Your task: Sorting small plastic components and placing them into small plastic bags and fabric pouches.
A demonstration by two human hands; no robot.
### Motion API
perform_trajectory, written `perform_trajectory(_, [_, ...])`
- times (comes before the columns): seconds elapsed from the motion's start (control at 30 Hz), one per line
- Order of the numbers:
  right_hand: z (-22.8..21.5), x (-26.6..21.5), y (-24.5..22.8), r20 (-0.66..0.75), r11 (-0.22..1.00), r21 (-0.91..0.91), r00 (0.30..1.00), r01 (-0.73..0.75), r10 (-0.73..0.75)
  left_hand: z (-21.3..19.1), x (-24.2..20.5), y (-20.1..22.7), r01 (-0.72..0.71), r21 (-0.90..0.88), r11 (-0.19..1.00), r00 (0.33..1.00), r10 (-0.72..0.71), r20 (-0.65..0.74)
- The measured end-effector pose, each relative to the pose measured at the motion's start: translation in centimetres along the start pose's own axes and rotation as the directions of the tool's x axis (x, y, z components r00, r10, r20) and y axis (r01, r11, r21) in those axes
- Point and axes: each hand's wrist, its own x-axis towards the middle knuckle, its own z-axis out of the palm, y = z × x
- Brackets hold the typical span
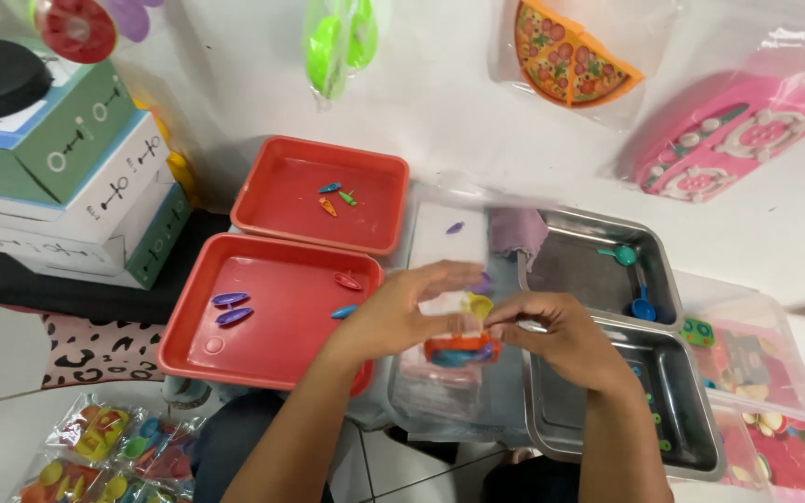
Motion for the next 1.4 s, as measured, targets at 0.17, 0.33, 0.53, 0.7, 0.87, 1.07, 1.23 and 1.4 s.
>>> perform_trajectory(0.17, [1.3,0.8,0.1,0.029,0.988,-0.009,0.988,-0.153,0.153,-0.2,0.6,-1.9,-0.202,-0.242,0.949,0.947,0.125,-0.297])
perform_trajectory(0.33, [-1.9,4.3,3.4,-0.009,0.979,0.038,0.979,-0.202,0.202,0.2,0.4,-2.0,-0.248,-0.219,0.944,0.919,0.158,-0.361])
perform_trajectory(0.53, [-2.6,13.4,7.1,-0.05,0.773,-0.554,0.915,0.309,-0.401,0.6,0.5,-0.4,-0.35,-0.154,0.924,0.88,0.268,-0.392])
perform_trajectory(0.7, [-0.7,16.1,6.7,0.099,0.226,-0.966,0.989,0.122,-0.11,0.5,0.4,-0.3,-0.326,-0.189,0.926,0.888,0.231,-0.399])
perform_trajectory(0.87, [1.0,15.5,3.6,-0.246,0.576,-0.791,0.969,-0.206,0.009,0.6,0.2,0.1,-0.341,-0.23,0.912,0.886,0.229,-0.403])
perform_trajectory(1.07, [-2.3,15.5,10.4,-0.136,0.668,-0.723,0.912,0.175,-0.386,0.9,0.3,0.4,-0.361,-0.173,0.916,0.858,0.254,-0.446])
perform_trajectory(1.23, [-4.5,8.8,2.8,-0.271,0.911,-0.252,0.88,0.326,-0.39,0.8,0.0,1.1,-0.364,-0.154,0.918,0.85,0.26,-0.458])
perform_trajectory(1.4, [-6.3,1.5,-4.5,-0.557,0.945,-0.085,0.772,0.315,-0.308,0.8,-0.4,1.3,-0.306,-0.161,0.938,0.89,0.222,-0.399])
